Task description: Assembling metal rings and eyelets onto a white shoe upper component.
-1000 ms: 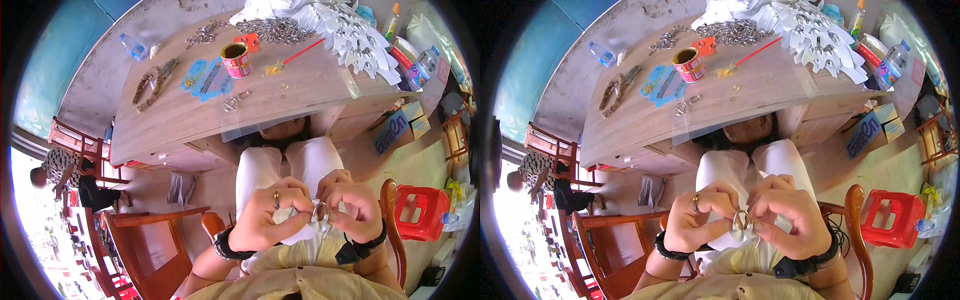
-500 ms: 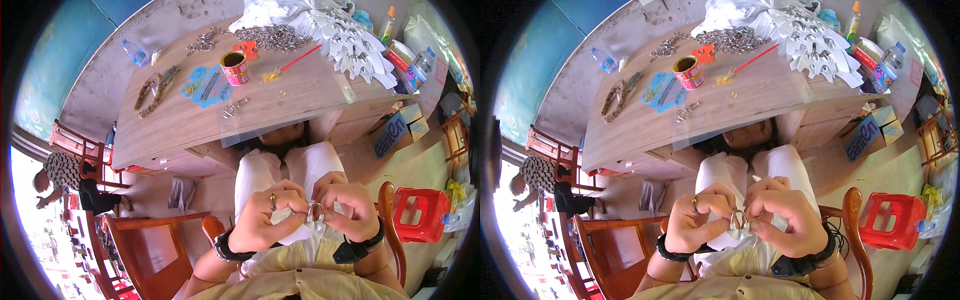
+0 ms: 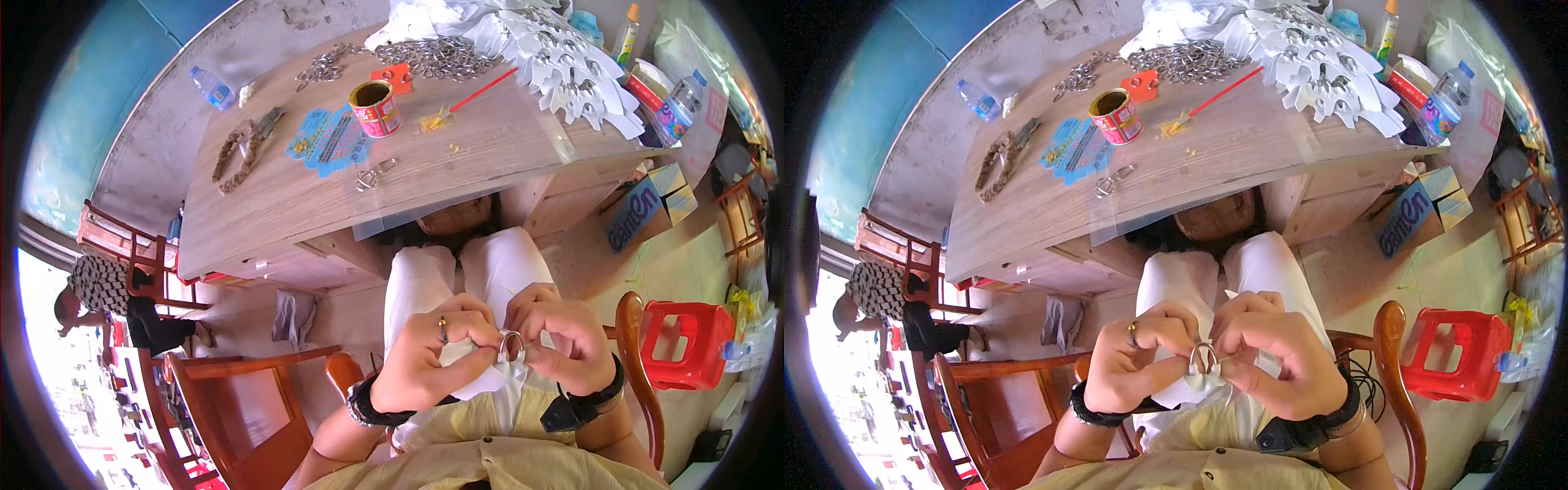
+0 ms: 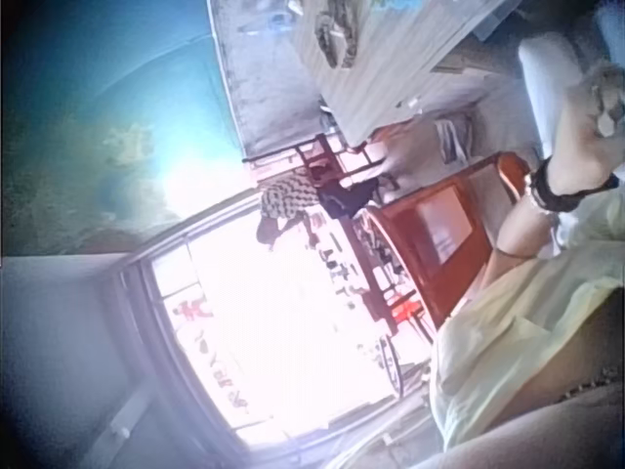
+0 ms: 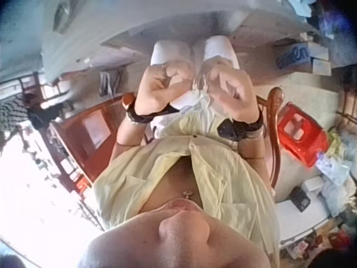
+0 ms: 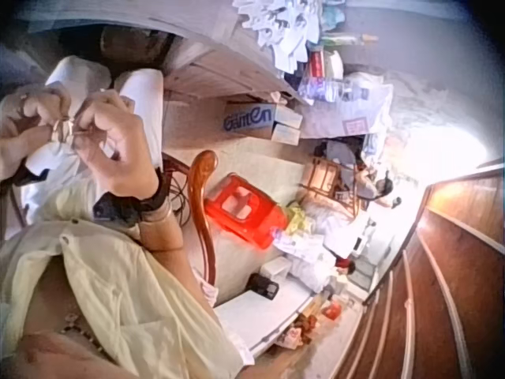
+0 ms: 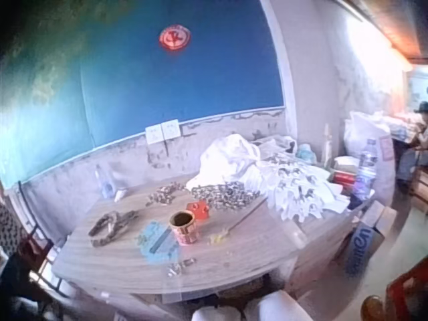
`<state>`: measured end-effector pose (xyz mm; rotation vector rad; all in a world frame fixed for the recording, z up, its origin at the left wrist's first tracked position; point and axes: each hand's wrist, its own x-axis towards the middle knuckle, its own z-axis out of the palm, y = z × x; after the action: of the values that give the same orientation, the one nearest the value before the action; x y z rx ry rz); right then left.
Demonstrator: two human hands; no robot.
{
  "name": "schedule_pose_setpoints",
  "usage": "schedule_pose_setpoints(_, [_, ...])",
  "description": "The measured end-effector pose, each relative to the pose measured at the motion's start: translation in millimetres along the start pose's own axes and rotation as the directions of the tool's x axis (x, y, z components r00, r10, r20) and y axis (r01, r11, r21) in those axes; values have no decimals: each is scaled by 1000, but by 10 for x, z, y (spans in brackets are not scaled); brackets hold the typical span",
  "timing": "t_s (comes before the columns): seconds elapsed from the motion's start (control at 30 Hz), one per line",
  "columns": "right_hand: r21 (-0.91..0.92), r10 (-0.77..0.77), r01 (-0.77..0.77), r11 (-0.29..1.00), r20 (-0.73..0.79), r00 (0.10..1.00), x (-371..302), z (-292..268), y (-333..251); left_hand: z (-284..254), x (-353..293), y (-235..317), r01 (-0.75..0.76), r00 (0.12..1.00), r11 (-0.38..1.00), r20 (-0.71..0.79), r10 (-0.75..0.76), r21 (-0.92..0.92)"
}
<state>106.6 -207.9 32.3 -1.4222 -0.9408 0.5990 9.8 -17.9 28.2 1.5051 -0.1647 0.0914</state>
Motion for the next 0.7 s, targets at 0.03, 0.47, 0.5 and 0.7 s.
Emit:
schedule_pose_setpoints(0.03, [25,-6,6,1000,4,1000,-6,6,-5,6,1,17,-7,1000,1000,14,7,-7])
schedule_pose_setpoints(0.47, [100,-16,19,995,-30,999,-30,49,-51,66,26,25,31,999,985,15,-29,-168])
schedule_pose_setpoints(0.5, [99,4,-1,995,-35,999,-32,46,-38,72,19,39,30,1000,985,13,-28,-170])
schedule_pose_setpoints(0.7, [122,54,-42,992,-103,993,-12,112,-115,10,16,-28,-33,998,992,53,40,-126])
